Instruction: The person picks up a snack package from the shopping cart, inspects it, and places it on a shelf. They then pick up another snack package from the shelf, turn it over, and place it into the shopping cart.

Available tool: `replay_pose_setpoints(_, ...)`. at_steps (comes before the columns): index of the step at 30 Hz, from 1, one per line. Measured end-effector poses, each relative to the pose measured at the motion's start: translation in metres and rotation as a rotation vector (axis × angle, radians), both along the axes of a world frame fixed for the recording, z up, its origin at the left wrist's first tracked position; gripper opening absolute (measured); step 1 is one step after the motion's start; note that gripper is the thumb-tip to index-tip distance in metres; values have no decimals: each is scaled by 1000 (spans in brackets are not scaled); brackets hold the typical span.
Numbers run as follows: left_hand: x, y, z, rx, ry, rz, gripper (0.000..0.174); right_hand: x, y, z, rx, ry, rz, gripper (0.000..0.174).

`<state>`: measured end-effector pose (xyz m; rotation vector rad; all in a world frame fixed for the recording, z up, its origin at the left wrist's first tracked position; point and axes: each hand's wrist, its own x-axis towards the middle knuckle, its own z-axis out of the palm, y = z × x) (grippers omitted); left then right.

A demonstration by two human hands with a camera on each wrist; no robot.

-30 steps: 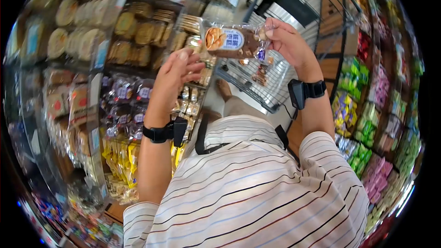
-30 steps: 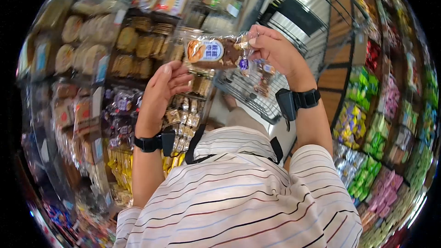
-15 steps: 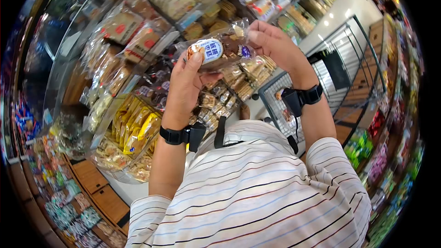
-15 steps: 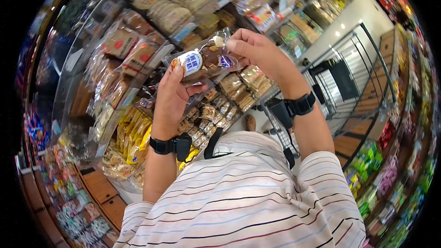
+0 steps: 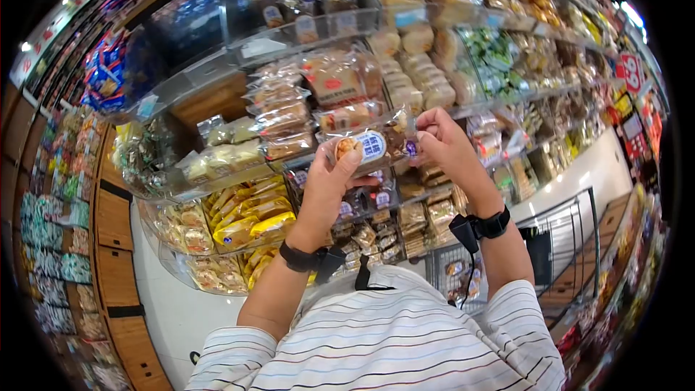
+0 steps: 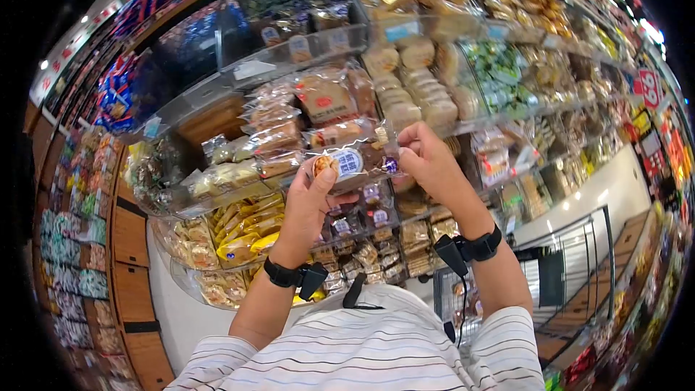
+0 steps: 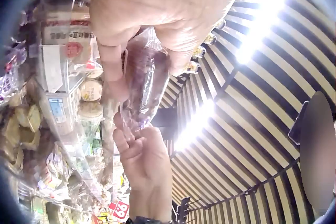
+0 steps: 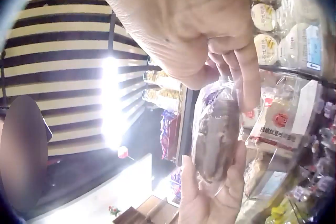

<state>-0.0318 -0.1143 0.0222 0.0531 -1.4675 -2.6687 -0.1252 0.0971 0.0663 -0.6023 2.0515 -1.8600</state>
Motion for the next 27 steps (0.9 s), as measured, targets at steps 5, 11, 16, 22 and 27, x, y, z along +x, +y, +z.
replay_pose_setpoints(5,-9,-19,25,12,129,112,49,-22,-35,45,101,199,67,33)
replay_pose_setpoints(11,-36,-51,63,38,330,184,49,-56,-81,107,166,365,223,24)
replay_pose_setpoints(16,-65,-84,88,71,402,160,47,-86,-121,162,299,503,235,24)
replay_pose_setpoints(22,-72,-121,77,-112,279,359,51,-161,-187,215,316,692,213,23)
replay_pose_setpoints(27,-32,-128,38,-95,151,332,38,-225,-251,236,447,676,116,17)
